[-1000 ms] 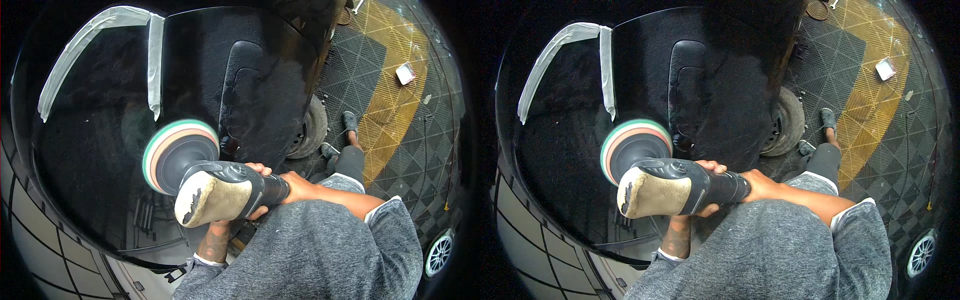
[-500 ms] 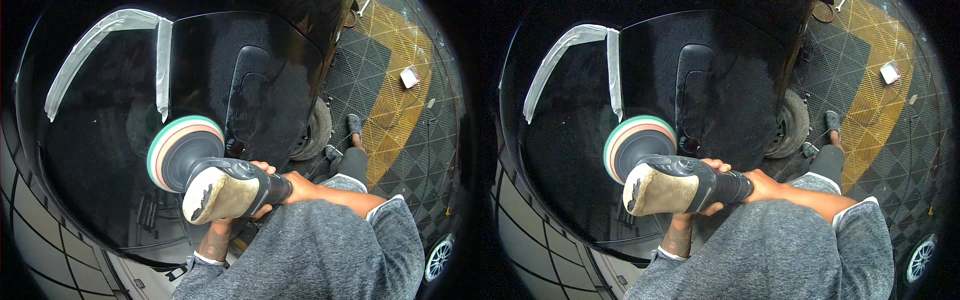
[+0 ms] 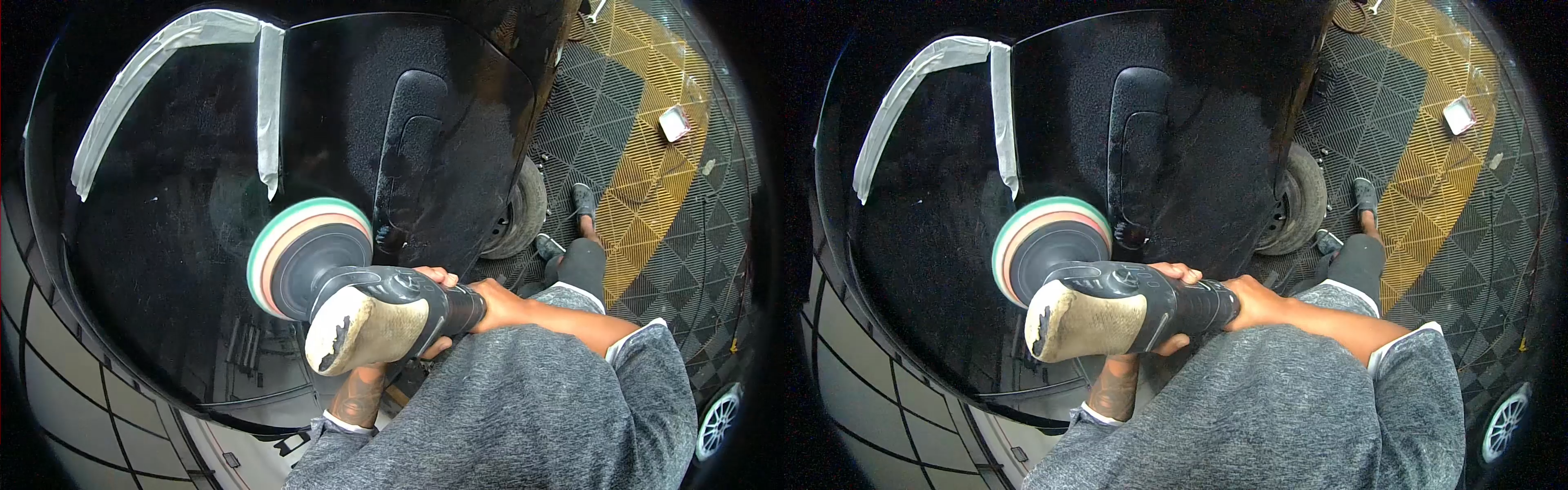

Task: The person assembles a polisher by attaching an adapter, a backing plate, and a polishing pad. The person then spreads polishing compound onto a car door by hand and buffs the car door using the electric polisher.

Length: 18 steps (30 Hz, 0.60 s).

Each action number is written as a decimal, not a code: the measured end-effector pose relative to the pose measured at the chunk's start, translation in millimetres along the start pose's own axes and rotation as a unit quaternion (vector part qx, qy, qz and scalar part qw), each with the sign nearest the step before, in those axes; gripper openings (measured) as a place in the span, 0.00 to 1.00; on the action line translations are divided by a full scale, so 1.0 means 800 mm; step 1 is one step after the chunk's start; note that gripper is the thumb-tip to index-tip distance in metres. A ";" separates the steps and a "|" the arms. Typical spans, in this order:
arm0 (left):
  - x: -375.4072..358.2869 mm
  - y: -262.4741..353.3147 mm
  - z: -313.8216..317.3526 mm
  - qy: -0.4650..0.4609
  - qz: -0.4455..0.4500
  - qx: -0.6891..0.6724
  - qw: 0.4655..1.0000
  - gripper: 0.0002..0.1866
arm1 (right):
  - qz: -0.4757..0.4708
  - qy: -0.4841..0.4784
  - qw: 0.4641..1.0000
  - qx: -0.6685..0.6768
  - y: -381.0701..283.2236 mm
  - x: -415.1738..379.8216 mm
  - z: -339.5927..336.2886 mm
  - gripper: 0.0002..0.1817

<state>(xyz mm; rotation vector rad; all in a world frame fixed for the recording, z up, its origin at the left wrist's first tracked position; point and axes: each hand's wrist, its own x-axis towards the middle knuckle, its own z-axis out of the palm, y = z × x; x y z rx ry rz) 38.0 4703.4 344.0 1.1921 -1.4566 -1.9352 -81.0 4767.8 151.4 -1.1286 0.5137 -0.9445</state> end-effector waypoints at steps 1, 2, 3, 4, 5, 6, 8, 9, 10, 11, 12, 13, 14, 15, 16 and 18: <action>-0.003 -0.005 -0.002 0.003 0.005 0.004 1.000 0.43 | -0.010 0.003 1.000 0.003 0.003 0.000 0.001 0.24; -0.005 -0.008 -0.004 0.007 0.011 0.008 1.000 0.43 | -0.019 0.005 1.000 0.005 0.005 -0.001 0.003 0.24; -0.006 -0.009 -0.006 0.007 0.011 0.007 1.000 0.43 | -0.018 0.004 1.000 0.005 0.007 -0.001 0.003 0.24; -0.007 -0.011 -0.007 0.005 0.012 0.014 1.000 0.43 | -0.017 0.001 1.000 0.002 0.008 -0.002 0.004 0.24; -0.009 -0.013 -0.008 0.002 0.014 0.021 1.000 0.42 | -0.016 -0.003 1.000 -0.001 0.009 -0.003 0.004 0.24; -0.012 -0.016 -0.009 0.002 0.014 0.019 1.000 0.42 | -0.014 -0.003 1.000 -0.002 0.008 -0.004 0.005 0.24; -0.019 -0.023 -0.011 0.015 0.019 0.021 0.999 0.42 | 0.014 -0.009 1.000 -0.021 0.003 -0.006 0.006 0.24; -0.020 -0.026 -0.012 0.015 0.019 0.020 1.000 0.42 | 0.015 -0.009 1.000 -0.021 0.004 -0.007 0.007 0.24; -0.022 -0.028 -0.013 0.015 0.019 0.025 0.999 0.42 | 0.018 -0.010 1.000 -0.021 0.004 -0.008 0.007 0.24; -0.023 -0.030 -0.014 0.015 0.020 0.030 0.999 0.42 | 0.021 -0.011 0.999 -0.021 0.005 -0.009 0.008 0.24; -0.025 -0.033 -0.016 0.015 0.020 0.028 0.999 0.42 | 0.023 -0.010 0.999 -0.022 0.005 -0.010 0.008 0.24; -0.028 -0.038 -0.020 0.014 0.019 0.037 0.999 0.42 | 0.024 -0.011 0.999 -0.026 0.004 -0.011 0.008 0.23; -0.032 -0.041 -0.021 0.014 0.017 0.046 0.999 0.42 | 0.025 -0.013 0.999 -0.029 0.004 -0.013 0.010 0.23; -0.035 -0.044 -0.021 0.014 0.017 0.047 0.999 0.42 | 0.025 -0.013 0.999 -0.029 0.005 -0.015 0.012 0.23; -0.038 -0.048 -0.019 0.019 0.020 0.039 0.999 0.42 | 0.028 -0.015 0.999 -0.024 0.007 -0.017 0.014 0.23; -0.045 -0.051 -0.015 0.021 0.020 0.031 0.999 0.42 | 0.032 -0.015 0.999 -0.016 0.013 -0.022 0.021 0.22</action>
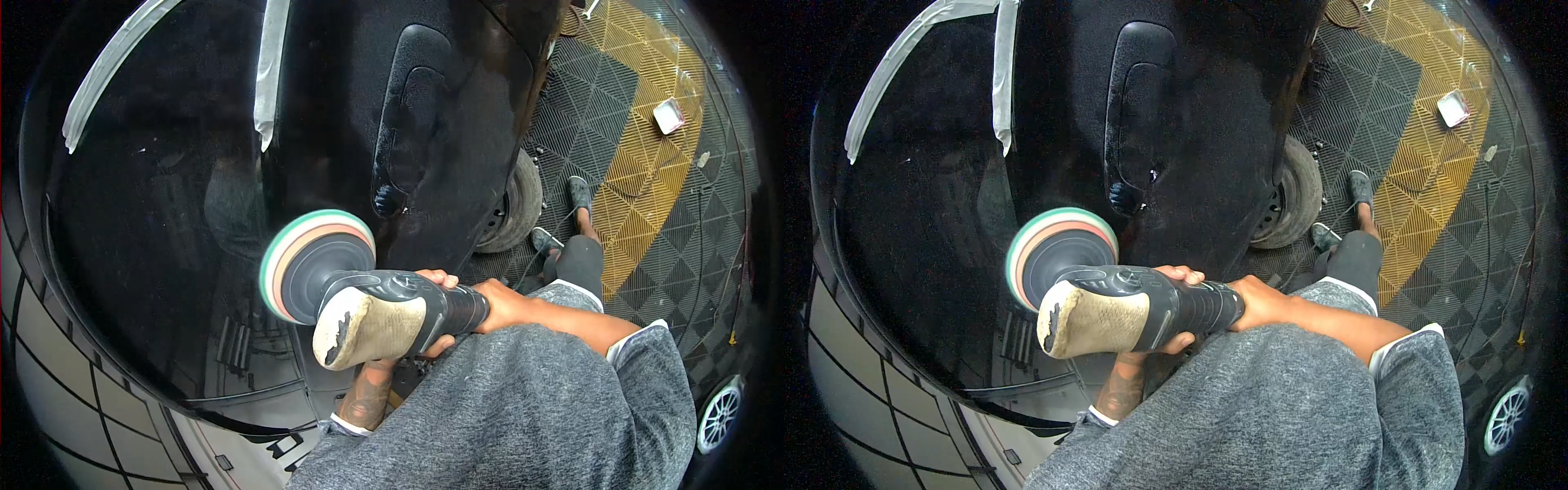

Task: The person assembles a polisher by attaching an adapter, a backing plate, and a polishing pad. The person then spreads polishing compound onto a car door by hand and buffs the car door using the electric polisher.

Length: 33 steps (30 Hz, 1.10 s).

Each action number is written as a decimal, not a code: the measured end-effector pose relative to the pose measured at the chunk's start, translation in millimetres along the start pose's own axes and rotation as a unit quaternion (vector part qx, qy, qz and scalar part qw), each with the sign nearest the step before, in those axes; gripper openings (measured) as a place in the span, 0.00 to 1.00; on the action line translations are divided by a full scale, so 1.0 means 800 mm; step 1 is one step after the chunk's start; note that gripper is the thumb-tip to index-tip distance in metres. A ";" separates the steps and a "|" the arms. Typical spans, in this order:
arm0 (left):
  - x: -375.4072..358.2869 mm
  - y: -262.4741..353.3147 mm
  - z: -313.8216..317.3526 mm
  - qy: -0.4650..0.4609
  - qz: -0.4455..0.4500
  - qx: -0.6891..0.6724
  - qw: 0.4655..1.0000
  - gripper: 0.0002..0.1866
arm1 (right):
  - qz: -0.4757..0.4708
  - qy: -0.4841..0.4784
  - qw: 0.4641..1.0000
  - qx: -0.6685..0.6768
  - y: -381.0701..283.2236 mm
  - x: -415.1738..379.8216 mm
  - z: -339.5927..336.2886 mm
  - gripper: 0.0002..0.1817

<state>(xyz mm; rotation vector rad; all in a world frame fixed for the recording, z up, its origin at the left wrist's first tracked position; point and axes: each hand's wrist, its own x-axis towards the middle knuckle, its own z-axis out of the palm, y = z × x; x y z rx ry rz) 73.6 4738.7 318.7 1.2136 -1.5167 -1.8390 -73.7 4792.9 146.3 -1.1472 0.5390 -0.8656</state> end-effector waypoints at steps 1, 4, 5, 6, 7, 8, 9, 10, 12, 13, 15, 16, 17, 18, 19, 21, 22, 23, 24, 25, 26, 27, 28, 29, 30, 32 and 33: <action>-0.002 -0.001 0.002 0.001 -0.003 -0.010 1.000 0.42 | -0.001 -0.003 1.000 -0.010 0.009 -0.001 0.004 0.22; 0.019 0.018 0.002 -0.004 -0.018 0.000 1.000 0.42 | 0.002 0.007 1.000 -0.011 -0.002 0.003 -0.008 0.22; 0.019 0.019 0.001 -0.010 -0.021 0.022 0.999 0.42 | 0.003 0.017 1.000 -0.010 -0.003 0.003 -0.006 0.22; 0.017 0.019 0.000 -0.010 -0.022 0.022 0.999 0.42 | 0.003 0.017 1.000 -0.009 -0.005 0.002 -0.004 0.22; 0.016 0.018 0.000 -0.013 -0.017 0.026 0.999 0.42 | 0.014 0.011 1.000 -0.010 -0.007 0.002 -0.004 0.23; 0.016 0.017 0.001 -0.016 -0.013 0.029 0.999 0.42 | 0.025 0.006 1.000 -0.011 -0.008 0.001 -0.003 0.23; 0.003 0.002 -0.014 -0.022 -0.008 0.027 0.999 0.43 | 0.029 0.006 0.999 -0.018 0.007 0.006 0.014 0.23; 0.002 0.001 -0.017 -0.024 -0.008 0.026 0.999 0.43 | 0.031 0.009 0.999 -0.014 0.011 0.006 0.016 0.23; 0.000 -0.003 -0.024 -0.040 -0.013 0.060 0.997 0.43 | 0.032 0.015 0.999 -0.011 0.013 0.005 0.017 0.24; 0.001 -0.001 -0.026 -0.042 -0.013 0.060 0.997 0.43 | 0.029 0.017 0.999 -0.014 0.010 0.006 0.016 0.24; 0.004 0.003 -0.028 -0.056 -0.012 0.109 0.992 0.43 | 0.025 0.020 0.999 -0.017 0.005 0.009 0.014 0.24; 0.005 0.005 -0.028 -0.057 -0.012 0.110 0.992 0.43 | 0.030 0.019 0.999 -0.018 0.003 0.009 0.014 0.24; 0.006 0.005 -0.027 -0.059 -0.012 0.107 0.992 0.44 | 0.035 0.017 0.999 -0.020 0.002 0.009 0.014 0.24; 0.007 0.006 -0.027 -0.062 -0.012 0.104 0.993 0.44 | 0.034 0.017 0.999 -0.020 0.002 0.009 0.014 0.24; 0.008 0.008 -0.027 -0.062 -0.010 0.105 0.992 0.44 | 0.025 0.021 0.999 -0.017 0.004 0.009 0.013 0.24; 0.012 0.018 -0.024 -0.083 -0.010 0.174 0.981 0.44 | 0.013 0.025 0.999 -0.014 0.004 0.010 0.009 0.24; 0.013 0.019 -0.020 -0.083 -0.009 0.175 0.981 0.44 | 0.006 0.022 1.000 -0.014 0.002 0.009 0.006 0.24; 0.016 0.019 -0.016 -0.067 -0.007 0.117 0.991 0.44 | 0.000 0.018 1.000 -0.013 0.000 0.009 0.003 0.24; 0.018 0.021 -0.012 -0.050 -0.006 0.059 0.997 0.43 | 0.000 0.018 1.000 -0.012 -0.005 0.008 -0.001 0.24; 0.021 0.025 -0.009 -0.050 -0.006 0.059 0.997 0.43 | 0.004 0.020 1.000 -0.018 -0.012 0.007 -0.005 0.24; 0.026 0.027 -0.005 -0.047 0.001 0.051 0.998 0.43 | 0.008 0.022 0.999 -0.024 -0.015 0.005 -0.010 0.24; 0.030 0.029 -0.002 -0.045 0.008 0.042 0.998 0.43 | 0.008 0.022 0.999 -0.027 -0.015 0.004 -0.013 0.24; 0.034 0.029 0.000 -0.046 0.011 0.041 0.998 0.43 | 0.000 0.025 0.999 -0.020 -0.014 0.004 -0.016 0.24; 0.036 0.029 0.001 -0.043 0.016 0.037 0.998 0.44 | -0.009 0.030 0.999 -0.013 -0.014 0.004 -0.021 0.24; 0.040 0.030 0.002 -0.040 0.020 0.032 0.998 0.44 | -0.009 0.031 0.999 -0.017 -0.021 0.003 -0.029 0.24; 0.051 0.033 0.012 -0.039 0.029 0.019 0.999 0.44 | 0.025 0.021 0.999 -0.030 -0.040 -0.007 -0.051 0.26; 0.055 0.033 0.018 -0.033 0.037 0.007 0.999 0.44 | 0.027 0.020 0.999 -0.036 -0.054 -0.015 -0.063 0.26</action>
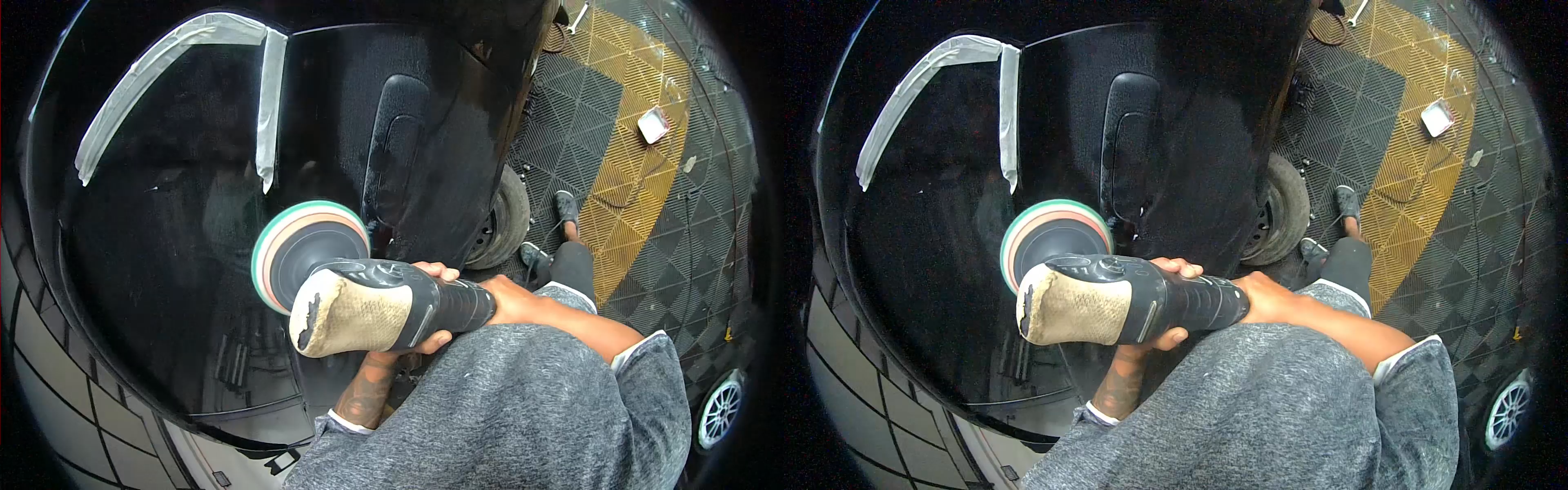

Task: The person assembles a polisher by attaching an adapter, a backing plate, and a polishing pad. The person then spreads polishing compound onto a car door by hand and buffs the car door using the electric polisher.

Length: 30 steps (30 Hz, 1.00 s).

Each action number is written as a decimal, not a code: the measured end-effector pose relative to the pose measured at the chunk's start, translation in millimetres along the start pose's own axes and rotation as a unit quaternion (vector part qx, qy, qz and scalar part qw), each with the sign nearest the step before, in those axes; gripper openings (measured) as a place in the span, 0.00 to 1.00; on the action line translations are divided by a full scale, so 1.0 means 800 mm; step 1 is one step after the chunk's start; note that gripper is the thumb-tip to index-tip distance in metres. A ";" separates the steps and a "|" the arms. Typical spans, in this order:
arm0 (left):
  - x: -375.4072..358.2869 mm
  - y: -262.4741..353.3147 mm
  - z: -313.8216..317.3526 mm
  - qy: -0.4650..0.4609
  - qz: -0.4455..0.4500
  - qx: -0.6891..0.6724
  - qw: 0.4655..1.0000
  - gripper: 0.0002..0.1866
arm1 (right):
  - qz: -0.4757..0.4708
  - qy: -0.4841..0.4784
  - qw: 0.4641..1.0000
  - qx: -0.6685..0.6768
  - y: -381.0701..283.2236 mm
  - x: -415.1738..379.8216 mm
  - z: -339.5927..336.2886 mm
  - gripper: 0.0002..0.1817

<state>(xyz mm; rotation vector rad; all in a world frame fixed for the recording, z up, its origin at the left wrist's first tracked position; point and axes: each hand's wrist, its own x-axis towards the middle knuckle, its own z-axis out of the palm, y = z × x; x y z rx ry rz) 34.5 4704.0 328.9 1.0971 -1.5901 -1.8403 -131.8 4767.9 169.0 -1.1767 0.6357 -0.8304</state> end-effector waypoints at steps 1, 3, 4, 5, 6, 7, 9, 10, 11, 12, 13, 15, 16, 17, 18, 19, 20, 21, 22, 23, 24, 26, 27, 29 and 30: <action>0.006 -0.005 0.006 0.001 0.006 -0.004 1.000 0.44 | 0.016 0.007 0.999 -0.027 -0.013 -0.010 -0.018 0.26; 0.018 -0.019 0.022 -0.012 0.034 -0.067 0.997 0.42 | 0.035 0.008 0.997 -0.065 -0.030 -0.029 -0.050 0.27; 0.025 -0.025 0.038 0.006 0.044 -0.116 0.992 0.41 | 0.066 0.002 0.993 -0.099 -0.034 -0.043 -0.066 0.25; 0.029 -0.031 0.049 0.000 0.046 -0.142 0.989 0.41 | 0.096 -0.003 0.986 -0.134 -0.039 -0.056 -0.080 0.24; 0.034 -0.041 0.061 -0.011 0.050 -0.192 0.980 0.41 | 0.097 -0.008 0.985 -0.146 -0.047 -0.070 -0.092 0.24; 0.043 -0.047 0.073 -0.024 0.054 -0.240 0.969 0.42 | 0.123 -0.005 0.976 -0.179 -0.059 -0.083 -0.107 0.22; 0.056 -0.065 0.089 -0.048 0.083 -0.239 0.966 0.43 | 0.150 -0.005 0.963 -0.223 -0.095 -0.103 -0.122 0.21; 0.064 -0.072 0.102 -0.048 0.125 -0.277 0.952 0.44 | 0.185 0.003 0.958 -0.221 -0.119 -0.111 -0.130 0.20; 0.072 -0.077 0.115 -0.048 0.166 -0.313 0.934 0.44 | 0.218 0.012 0.951 -0.219 -0.134 -0.118 -0.134 0.19; 0.083 -0.081 0.122 -0.066 0.173 -0.309 0.933 0.44 | 0.228 0.026 0.940 -0.253 -0.136 -0.128 -0.137 0.18; 0.087 -0.080 0.124 -0.064 0.181 -0.313 0.930 0.44 | 0.229 0.023 0.937 -0.262 -0.141 -0.135 -0.138 0.18; 0.095 -0.073 0.130 -0.103 0.177 -0.318 0.926 0.45 | 0.219 0.046 0.936 -0.271 -0.155 -0.143 -0.140 0.18; 0.084 -0.080 0.130 -0.072 0.142 -0.306 0.939 0.45 | 0.221 0.048 0.934 -0.277 -0.161 -0.144 -0.141 0.18; 0.078 -0.080 0.129 -0.077 0.149 -0.310 0.936 0.45 | 0.223 0.051 0.931 -0.283 -0.168 -0.145 -0.142 0.19; 0.073 -0.078 0.127 -0.072 0.129 -0.319 0.936 0.45 | 0.260 0.024 0.922 -0.286 -0.172 -0.141 -0.141 0.19; 0.070 -0.079 0.125 -0.069 0.106 -0.328 0.936 0.44 | 0.298 0.000 0.911 -0.284 -0.176 -0.137 -0.139 0.19; 0.072 -0.091 0.126 -0.062 0.130 -0.326 0.934 0.45 | 0.306 0.001 0.911 -0.276 -0.179 -0.130 -0.136 0.20; 0.075 -0.087 0.121 -0.072 0.134 -0.329 0.932 0.45 | 0.307 0.011 0.909 -0.281 -0.173 -0.126 -0.132 0.20; 0.076 -0.081 0.111 -0.062 0.131 -0.274 0.951 0.45 | 0.276 0.026 0.923 -0.265 -0.159 -0.119 -0.131 0.20; 0.074 -0.075 0.102 -0.047 0.125 -0.218 0.967 0.44 | 0.246 0.036 0.937 -0.247 -0.143 -0.113 -0.130 0.20; 0.075 -0.068 0.096 -0.025 0.122 -0.191 0.974 0.44 | 0.237 0.033 0.939 -0.245 -0.126 -0.104 -0.131 0.21; 0.068 -0.059 0.075 -0.012 0.121 -0.127 0.984 0.45 | 0.200 0.018 0.952 -0.229 -0.104 -0.080 -0.130 0.21; 0.065 -0.056 0.066 -0.006 0.135 -0.106 0.985 0.46 | 0.175 -0.004 0.959 -0.225 -0.095 -0.066 -0.130 0.23; 0.048 -0.046 0.044 0.015 0.098 -0.110 0.989 0.46 | 0.130 -0.022 0.972 -0.196 -0.074 -0.036 -0.117 0.26; 0.040 -0.026 0.031 0.017 0.069 -0.051 0.996 0.44 | 0.114 -0.043 0.976 -0.178 -0.065 -0.019 -0.111 0.26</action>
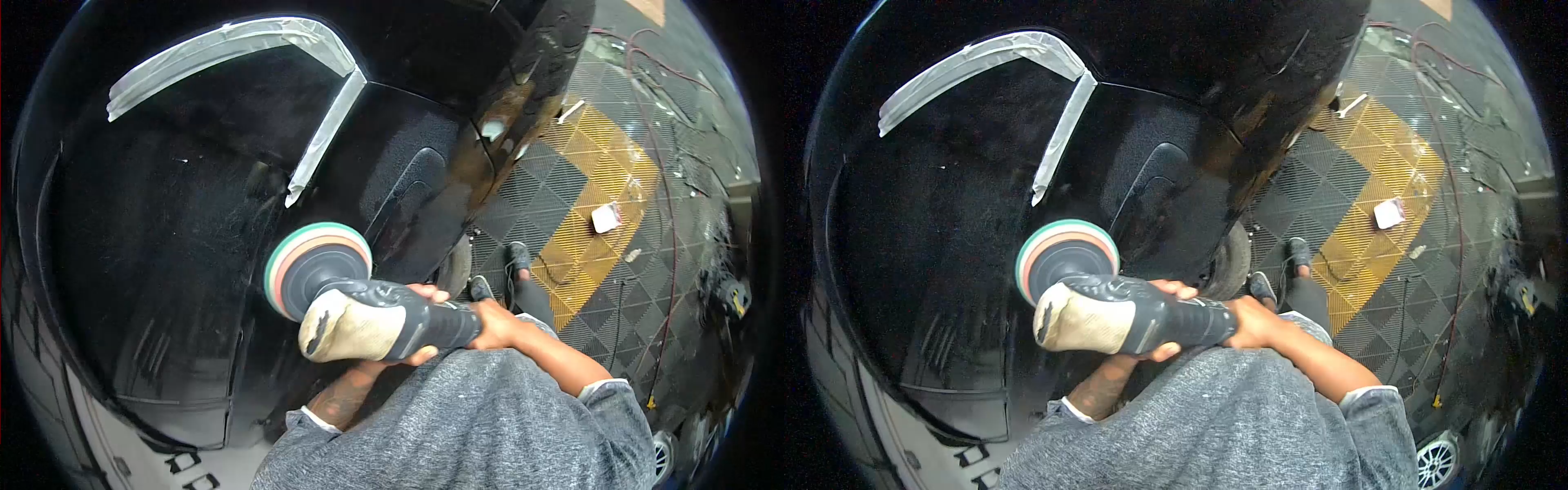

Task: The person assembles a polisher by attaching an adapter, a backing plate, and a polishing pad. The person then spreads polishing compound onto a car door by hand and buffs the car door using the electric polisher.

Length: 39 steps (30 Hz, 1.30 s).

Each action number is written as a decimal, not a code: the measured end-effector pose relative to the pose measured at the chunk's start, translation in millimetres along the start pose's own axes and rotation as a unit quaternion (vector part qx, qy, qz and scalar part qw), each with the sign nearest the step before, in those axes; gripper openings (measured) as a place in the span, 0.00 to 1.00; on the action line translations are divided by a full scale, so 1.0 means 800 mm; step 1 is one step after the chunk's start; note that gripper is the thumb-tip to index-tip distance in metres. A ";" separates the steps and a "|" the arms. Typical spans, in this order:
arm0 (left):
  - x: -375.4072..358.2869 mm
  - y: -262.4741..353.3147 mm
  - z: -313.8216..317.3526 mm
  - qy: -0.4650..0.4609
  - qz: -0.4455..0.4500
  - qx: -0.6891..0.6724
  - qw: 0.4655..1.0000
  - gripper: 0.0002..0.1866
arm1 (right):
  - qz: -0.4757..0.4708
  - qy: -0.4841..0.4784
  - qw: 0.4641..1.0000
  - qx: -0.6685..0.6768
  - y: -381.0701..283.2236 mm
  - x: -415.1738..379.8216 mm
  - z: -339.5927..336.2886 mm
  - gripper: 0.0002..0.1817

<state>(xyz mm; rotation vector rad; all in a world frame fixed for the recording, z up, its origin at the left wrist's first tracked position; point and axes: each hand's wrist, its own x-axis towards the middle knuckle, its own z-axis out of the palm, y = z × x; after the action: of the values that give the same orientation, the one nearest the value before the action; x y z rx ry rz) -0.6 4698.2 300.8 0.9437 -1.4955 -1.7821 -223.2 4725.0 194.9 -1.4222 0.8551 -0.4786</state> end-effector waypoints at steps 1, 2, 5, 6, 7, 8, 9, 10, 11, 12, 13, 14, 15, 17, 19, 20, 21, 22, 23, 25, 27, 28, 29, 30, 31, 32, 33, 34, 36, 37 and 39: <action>-0.003 0.006 -0.005 0.014 -0.003 -0.014 1.000 0.43 | -0.020 -0.021 0.999 0.017 0.003 0.018 0.007 0.26; -0.002 0.013 -0.003 0.042 -0.002 -0.046 0.998 0.42 | -0.069 -0.030 0.995 0.064 0.011 0.035 0.018 0.26; -0.002 0.040 -0.003 0.082 -0.052 -0.034 0.995 0.42 | -0.116 -0.077 0.979 0.147 0.016 0.067 0.042 0.24; 0.003 0.045 -0.005 0.074 -0.075 0.001 0.994 0.42 | -0.111 -0.087 0.979 0.144 0.010 0.070 0.044 0.24; 0.005 0.051 -0.005 0.085 -0.090 0.009 0.992 0.42 | -0.115 -0.097 0.976 0.160 0.012 0.073 0.051 0.24; 0.005 0.056 -0.004 0.078 -0.117 0.018 0.990 0.41 | -0.135 -0.094 0.969 0.183 0.013 0.075 0.060 0.24; 0.007 0.058 -0.008 0.072 -0.141 0.026 0.987 0.40 | -0.153 -0.090 0.963 0.204 0.018 0.080 0.069 0.24; 0.007 0.060 -0.012 0.055 -0.144 0.056 0.986 0.40 | -0.162 -0.102 0.960 0.205 0.022 0.084 0.079 0.24; 0.005 0.058 -0.009 0.063 -0.154 0.061 0.984 0.40 | -0.165 -0.109 0.956 0.215 0.026 0.085 0.087 0.24; 0.006 0.052 -0.004 0.079 -0.126 0.048 0.988 0.40 | -0.163 -0.109 0.954 0.225 0.024 0.087 0.087 0.25; 0.007 0.046 -0.002 0.091 -0.096 0.034 0.991 0.40 | -0.161 -0.106 0.953 0.233 0.024 0.089 0.088 0.25; 0.009 0.039 -0.006 0.077 -0.076 0.027 0.994 0.40 | -0.161 -0.106 0.951 0.240 0.025 0.092 0.092 0.25; 0.010 0.023 -0.003 0.078 -0.083 0.028 0.993 0.40 | -0.175 -0.095 0.947 0.252 0.026 0.094 0.098 0.25; 0.002 -0.006 -0.014 0.104 0.041 -0.014 0.994 0.37 | -0.188 -0.085 0.942 0.266 0.022 0.097 0.105 0.25; -0.011 -0.012 -0.042 0.094 0.084 -0.051 0.991 0.36 | -0.198 -0.047 0.932 0.300 0.016 0.101 0.108 0.23; -0.014 -0.017 -0.049 0.089 0.091 -0.058 0.990 0.37 | -0.199 -0.047 0.931 0.301 0.016 0.104 0.110 0.23; -0.007 -0.006 -0.046 0.086 0.071 -0.053 0.992 0.37 | -0.205 -0.051 0.930 0.299 0.017 0.107 0.113 0.23; -0.001 0.006 -0.041 0.086 0.034 -0.041 0.995 0.37 | -0.211 -0.056 0.930 0.297 0.019 0.108 0.115 0.22; 0.006 0.016 -0.029 0.083 -0.005 -0.024 0.996 0.37 | -0.213 -0.057 0.929 0.298 0.019 0.107 0.117 0.22; 0.017 0.027 -0.018 0.083 -0.047 -0.008 0.995 0.37 | -0.204 -0.088 0.933 0.284 0.022 0.108 0.117 0.22; 0.025 0.036 -0.013 0.080 -0.067 -0.001 0.995 0.37 | -0.195 -0.087 0.930 0.299 0.017 0.106 0.108 0.21; 0.028 0.039 -0.012 0.079 -0.072 0.002 0.994 0.37 | -0.184 -0.086 0.928 0.313 0.014 0.105 0.105 0.21; 0.031 0.042 -0.012 0.076 -0.075 0.004 0.994 0.38 | -0.186 -0.083 0.928 0.313 0.014 0.106 0.106 0.21; 0.032 0.046 -0.013 0.076 -0.077 0.006 0.994 0.38 | -0.198 -0.071 0.929 0.305 0.009 0.108 0.108 0.20; 0.034 0.048 -0.013 0.074 -0.080 0.010 0.994 0.38 | -0.210 -0.060 0.929 0.298 0.009 0.110 0.107 0.20; 0.038 0.052 -0.016 0.074 -0.083 0.012 0.994 0.38 | -0.211 -0.057 0.929 0.297 0.010 0.111 0.105 0.20; 0.040 0.053 -0.016 0.074 -0.085 0.013 0.994 0.38 | -0.208 -0.058 0.930 0.298 0.008 0.112 0.100 0.21; 0.041 0.054 -0.016 0.074 -0.085 0.014 0.994 0.38 | -0.204 -0.060 0.930 0.299 0.007 0.111 0.096 0.22; 0.044 0.056 -0.015 0.074 -0.090 0.016 0.993 0.38 | -0.207 -0.047 0.929 0.303 0.003 0.113 0.092 0.23; 0.046 0.055 -0.017 0.075 -0.091 0.015 0.993 0.39 | -0.210 -0.036 0.928 0.306 0.001 0.115 0.091 0.24; 0.047 0.060 -0.015 0.072 -0.098 0.017 0.992 0.39 | -0.213 -0.026 0.928 0.304 0.005 0.117 0.097 0.25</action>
<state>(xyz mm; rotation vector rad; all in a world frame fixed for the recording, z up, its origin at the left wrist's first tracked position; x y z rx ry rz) -10.5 4652.9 342.1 1.2459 -1.3869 -1.7847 -106.4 4706.8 165.0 -1.0214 0.2942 -0.9409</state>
